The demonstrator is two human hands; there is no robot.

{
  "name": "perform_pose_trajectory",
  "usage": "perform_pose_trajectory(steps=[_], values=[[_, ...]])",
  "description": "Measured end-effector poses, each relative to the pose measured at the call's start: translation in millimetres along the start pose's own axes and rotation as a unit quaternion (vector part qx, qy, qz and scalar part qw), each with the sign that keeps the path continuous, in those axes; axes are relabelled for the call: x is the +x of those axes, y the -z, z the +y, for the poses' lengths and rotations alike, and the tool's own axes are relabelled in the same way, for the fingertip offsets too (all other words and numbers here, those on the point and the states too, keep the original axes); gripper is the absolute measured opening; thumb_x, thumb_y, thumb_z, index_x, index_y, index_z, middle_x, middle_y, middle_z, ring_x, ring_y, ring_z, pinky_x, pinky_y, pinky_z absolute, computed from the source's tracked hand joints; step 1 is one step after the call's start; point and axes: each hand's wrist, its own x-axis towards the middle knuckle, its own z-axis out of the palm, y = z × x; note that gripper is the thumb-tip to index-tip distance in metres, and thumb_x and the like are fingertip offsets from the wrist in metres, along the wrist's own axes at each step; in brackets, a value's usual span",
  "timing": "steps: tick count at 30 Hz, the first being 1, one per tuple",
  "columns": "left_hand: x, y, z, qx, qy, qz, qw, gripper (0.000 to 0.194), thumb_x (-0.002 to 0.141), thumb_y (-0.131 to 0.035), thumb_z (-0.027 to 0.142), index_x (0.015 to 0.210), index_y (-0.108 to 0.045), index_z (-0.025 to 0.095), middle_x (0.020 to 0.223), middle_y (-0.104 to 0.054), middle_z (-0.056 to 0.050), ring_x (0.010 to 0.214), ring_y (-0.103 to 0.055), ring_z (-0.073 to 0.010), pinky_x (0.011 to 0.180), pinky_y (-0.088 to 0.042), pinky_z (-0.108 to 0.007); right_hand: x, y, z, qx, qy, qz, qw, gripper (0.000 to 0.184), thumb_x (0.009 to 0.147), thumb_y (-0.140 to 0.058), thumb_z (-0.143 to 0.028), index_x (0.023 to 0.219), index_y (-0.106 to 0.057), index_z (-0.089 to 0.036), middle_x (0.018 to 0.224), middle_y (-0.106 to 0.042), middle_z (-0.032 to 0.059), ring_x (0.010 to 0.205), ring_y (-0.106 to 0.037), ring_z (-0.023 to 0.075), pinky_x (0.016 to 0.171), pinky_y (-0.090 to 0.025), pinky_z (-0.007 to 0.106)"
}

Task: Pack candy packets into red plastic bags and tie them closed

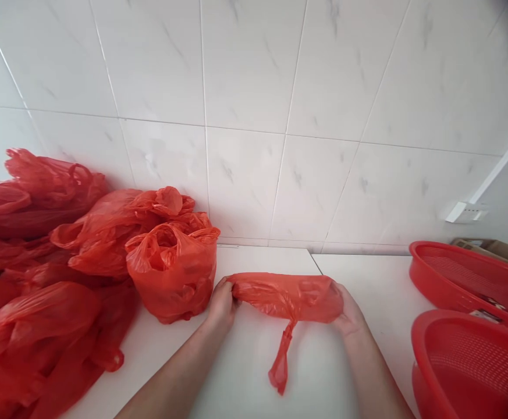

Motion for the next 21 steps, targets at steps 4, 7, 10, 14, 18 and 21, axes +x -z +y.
perform_pose_trajectory(steps=[4,7,10,14,18,21], values=[[-20.9,-6.5,6.0,0.182,-0.156,-0.006,0.971,0.050,0.064,-0.066,0.014,0.112,-0.058,0.023,0.125,-0.054,-0.009,0.121,-0.046,-0.0262,0.103,-0.034,-0.042,-4.3,-2.2,-1.2,0.013,-0.029,-0.018,0.999,0.025,0.076,-0.058,-0.041,0.089,-0.064,-0.020,0.091,-0.070,0.0050,0.087,-0.065,0.0237,0.074,-0.052,0.034],[-38.6,-12.7,6.6,0.447,-0.388,-0.066,0.804,0.050,0.075,-0.058,0.012,0.122,-0.055,0.029,0.146,-0.037,-0.006,0.139,-0.021,-0.0290,0.114,-0.010,-0.049,-11.5,-9.2,-2.6,-0.046,-0.034,-0.020,0.998,0.028,0.076,-0.060,-0.044,0.089,-0.064,-0.019,0.090,-0.070,0.0058,0.084,-0.065,0.0234,0.070,-0.052,0.032],[-46.9,-17.0,3.8,0.560,-0.450,-0.125,0.685,0.054,0.078,-0.054,0.012,0.129,-0.050,0.031,0.145,-0.040,-0.008,0.138,-0.025,-0.0307,0.112,-0.005,-0.055,-18.8,-18.4,-5.2,-0.077,-0.060,-0.070,0.993,0.027,0.074,-0.063,-0.043,0.086,-0.064,-0.018,0.086,-0.069,0.0054,0.080,-0.064,0.0219,0.068,-0.050,0.030],[-40.4,-16.0,0.9,0.477,-0.289,-0.136,0.819,0.058,0.069,-0.056,0.009,0.124,-0.055,0.027,0.109,-0.065,-0.007,0.106,-0.057,-0.0273,0.101,-0.033,-0.047,-28.5,-38.7,-15.7,-0.172,0.034,-0.003,0.985,0.033,0.073,-0.064,-0.042,0.096,-0.061,-0.019,0.091,-0.065,0.0046,0.084,-0.061,0.0210,0.071,-0.048,0.030],[-26.8,-11.2,0.2,0.355,-0.148,-0.075,0.920,0.012,0.073,-0.054,0.019,0.078,-0.064,0.024,0.074,-0.065,0.000,0.069,-0.058,-0.0179,0.060,-0.041,-0.026,-50.8,-73.4,-29.4,-0.297,0.279,0.244,0.880,0.027,0.079,-0.057,-0.040,0.101,-0.057,-0.024,0.095,-0.061,0.0020,0.087,-0.056,0.0183,0.074,-0.043,0.027],[-22.9,-11.0,-1.4,0.307,-0.125,-0.048,0.942,0.003,0.073,-0.055,0.024,0.072,-0.058,0.022,0.065,-0.059,0.003,0.061,-0.053,-0.0138,0.054,-0.035,-0.022,-73.8,-106.7,-25.7,-0.359,0.328,0.084,0.870,0.020,0.085,-0.048,-0.040,0.080,-0.057,-0.022,0.074,-0.058,-0.0002,0.069,-0.054,0.0153,0.063,-0.041,0.025]])
